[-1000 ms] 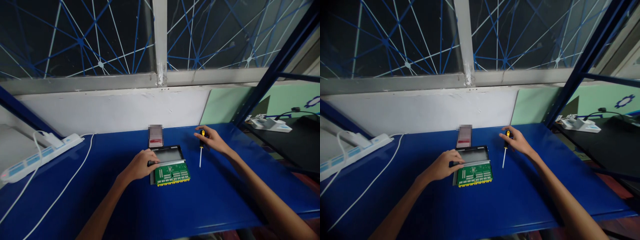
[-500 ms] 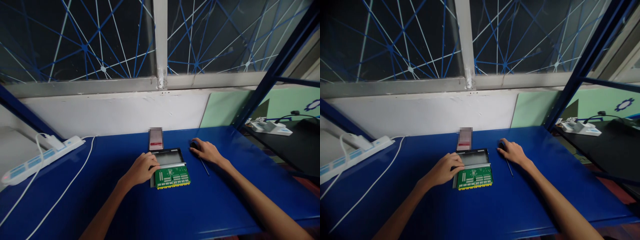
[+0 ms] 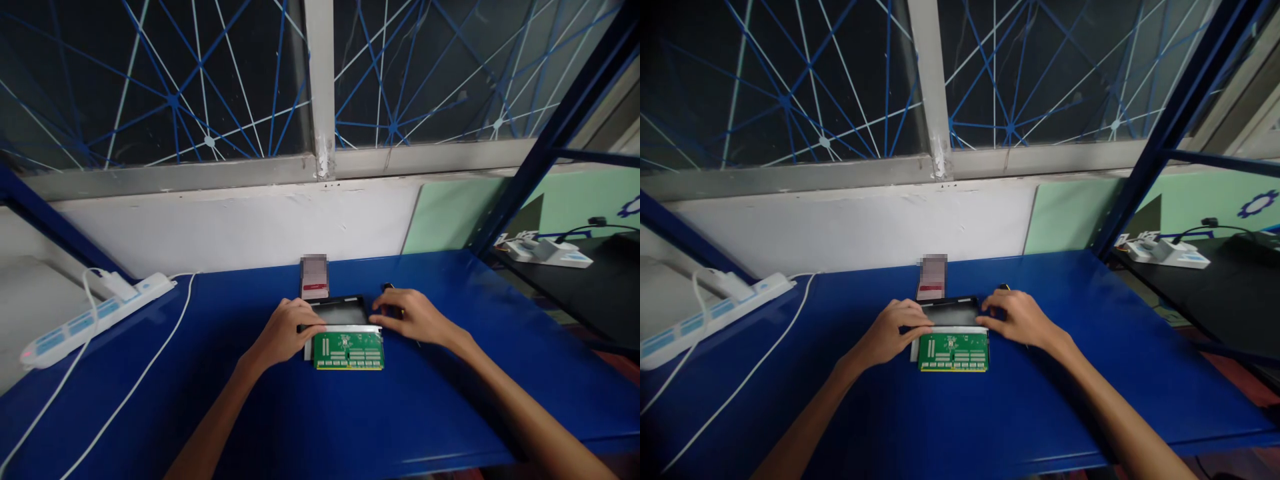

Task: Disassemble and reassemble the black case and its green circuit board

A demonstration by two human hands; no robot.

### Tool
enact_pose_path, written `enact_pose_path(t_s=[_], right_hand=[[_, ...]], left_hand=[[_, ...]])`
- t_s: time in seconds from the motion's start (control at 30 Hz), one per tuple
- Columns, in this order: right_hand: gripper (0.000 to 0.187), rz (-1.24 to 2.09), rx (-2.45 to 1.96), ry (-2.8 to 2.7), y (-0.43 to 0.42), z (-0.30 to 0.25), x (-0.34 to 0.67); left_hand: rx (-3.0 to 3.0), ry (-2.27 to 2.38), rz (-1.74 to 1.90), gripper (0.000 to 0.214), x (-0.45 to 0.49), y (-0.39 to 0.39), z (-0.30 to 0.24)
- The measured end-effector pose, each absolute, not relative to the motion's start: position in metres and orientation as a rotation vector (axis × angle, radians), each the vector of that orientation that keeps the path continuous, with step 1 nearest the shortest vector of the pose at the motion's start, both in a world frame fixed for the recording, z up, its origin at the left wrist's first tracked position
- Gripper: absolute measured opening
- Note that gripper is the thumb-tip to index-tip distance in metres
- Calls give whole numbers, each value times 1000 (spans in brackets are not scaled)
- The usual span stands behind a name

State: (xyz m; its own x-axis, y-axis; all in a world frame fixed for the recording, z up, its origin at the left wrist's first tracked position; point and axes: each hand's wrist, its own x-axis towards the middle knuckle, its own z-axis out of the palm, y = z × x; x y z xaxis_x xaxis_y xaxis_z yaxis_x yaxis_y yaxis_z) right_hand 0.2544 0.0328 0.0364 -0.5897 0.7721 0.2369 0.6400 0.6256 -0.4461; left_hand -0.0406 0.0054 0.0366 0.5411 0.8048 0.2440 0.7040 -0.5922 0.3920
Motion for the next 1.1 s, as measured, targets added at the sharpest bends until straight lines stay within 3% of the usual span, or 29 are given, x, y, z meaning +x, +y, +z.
enact_pose_path(t_s=[0.2,0.37,0.43,0.7,1.1], right_hand=[[31,647,-1032,-2559,27,34,244],[34,1238,-1099,-2241,26,33,244],[35,1322,-1080,-2135,26,35,241],[32,978,-1029,-2135,40,35,231],[31,857,-1036,-2149,47,30,226]], left_hand=[[2399,1200,685,9,-42,5,40],[2286,1178,737,17,-48,6,46],[2224,1237,747,22,-52,7,50],[2145,1465,751,30,-65,13,52],[2188,1439,746,29,-68,18,49]])
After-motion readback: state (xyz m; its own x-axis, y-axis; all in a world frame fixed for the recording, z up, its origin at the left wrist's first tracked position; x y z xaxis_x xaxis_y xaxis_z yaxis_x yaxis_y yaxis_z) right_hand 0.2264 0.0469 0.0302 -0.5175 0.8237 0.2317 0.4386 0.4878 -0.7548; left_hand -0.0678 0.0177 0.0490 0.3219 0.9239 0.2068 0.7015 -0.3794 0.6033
